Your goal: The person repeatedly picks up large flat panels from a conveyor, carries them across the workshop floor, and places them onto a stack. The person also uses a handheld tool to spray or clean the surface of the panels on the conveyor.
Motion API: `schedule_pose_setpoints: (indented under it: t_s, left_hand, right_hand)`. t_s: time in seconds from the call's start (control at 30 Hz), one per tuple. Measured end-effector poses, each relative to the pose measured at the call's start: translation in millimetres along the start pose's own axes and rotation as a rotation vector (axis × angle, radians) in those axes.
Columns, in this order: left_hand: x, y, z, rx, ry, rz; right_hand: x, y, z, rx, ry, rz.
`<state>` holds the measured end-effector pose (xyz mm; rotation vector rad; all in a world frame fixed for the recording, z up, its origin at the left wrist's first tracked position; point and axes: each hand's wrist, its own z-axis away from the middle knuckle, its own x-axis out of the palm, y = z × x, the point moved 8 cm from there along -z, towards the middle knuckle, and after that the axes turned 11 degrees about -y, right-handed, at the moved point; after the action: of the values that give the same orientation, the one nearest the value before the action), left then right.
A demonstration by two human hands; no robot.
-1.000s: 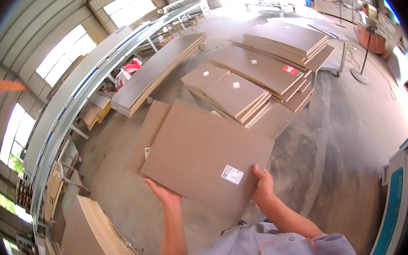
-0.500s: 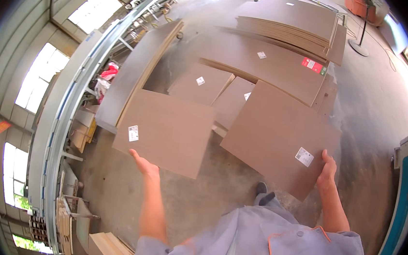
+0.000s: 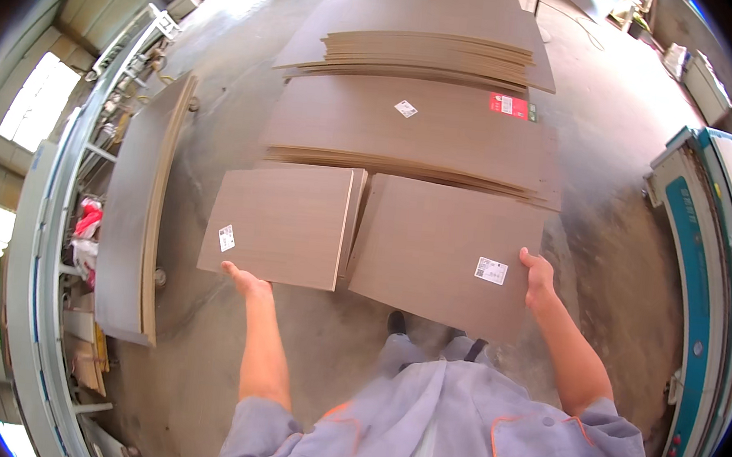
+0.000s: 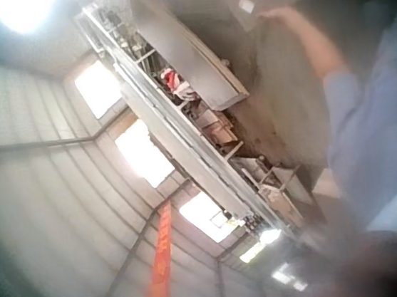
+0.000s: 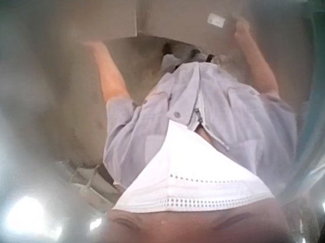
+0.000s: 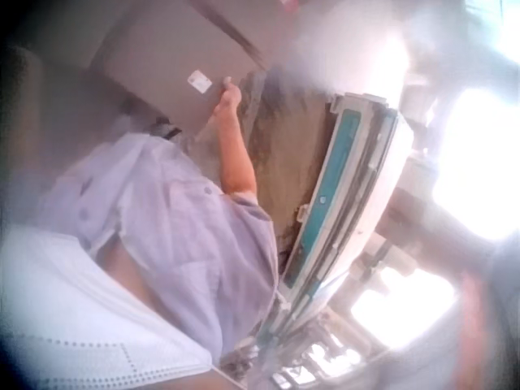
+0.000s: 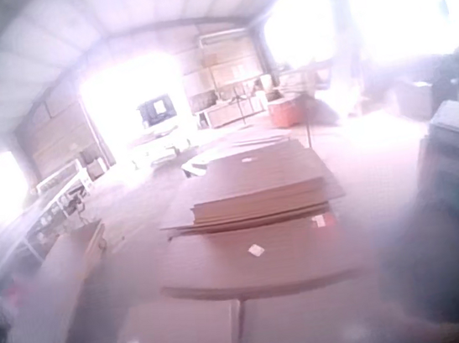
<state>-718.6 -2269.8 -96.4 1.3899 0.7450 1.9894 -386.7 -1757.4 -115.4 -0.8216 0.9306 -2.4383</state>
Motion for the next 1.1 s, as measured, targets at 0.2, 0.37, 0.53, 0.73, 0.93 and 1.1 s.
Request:
schedule_pose_setpoints:
  t_s: [0.2, 0.37, 0.53, 0.73, 0.93, 1.1]
  left_hand:
    - [-19, -24, -54, -0.059, 0.028, -0.127]
    - [-24, 16, -9, -0.442, 0.078, -0.946]
    - [-75, -37, 5, -0.500, -0.070, -0.943]
    - [-11, -108, 26, -0.517, 0.007, -0.657]
    - [-17, -113, 27, -0.435, 0.039, -0.653]
    - [-88, -64, 54, -0.287, 0.255, -0.999]
  right_hand:
    - [-23, -22, -9, -0.213, 0.251, 0.859]
    - [-105, 47, -5, -0.144, 0.216, 0.931]
    - [-12, 69, 30, -0.244, 0.039, 0.450]
    - [-2, 76, 9, -0.243, 0.063, 0.432]
    - [-25, 75, 18, -0.258, 0.076, 0.412]
    - [-136, 69, 75, -0.278, 0.087, 0.245]
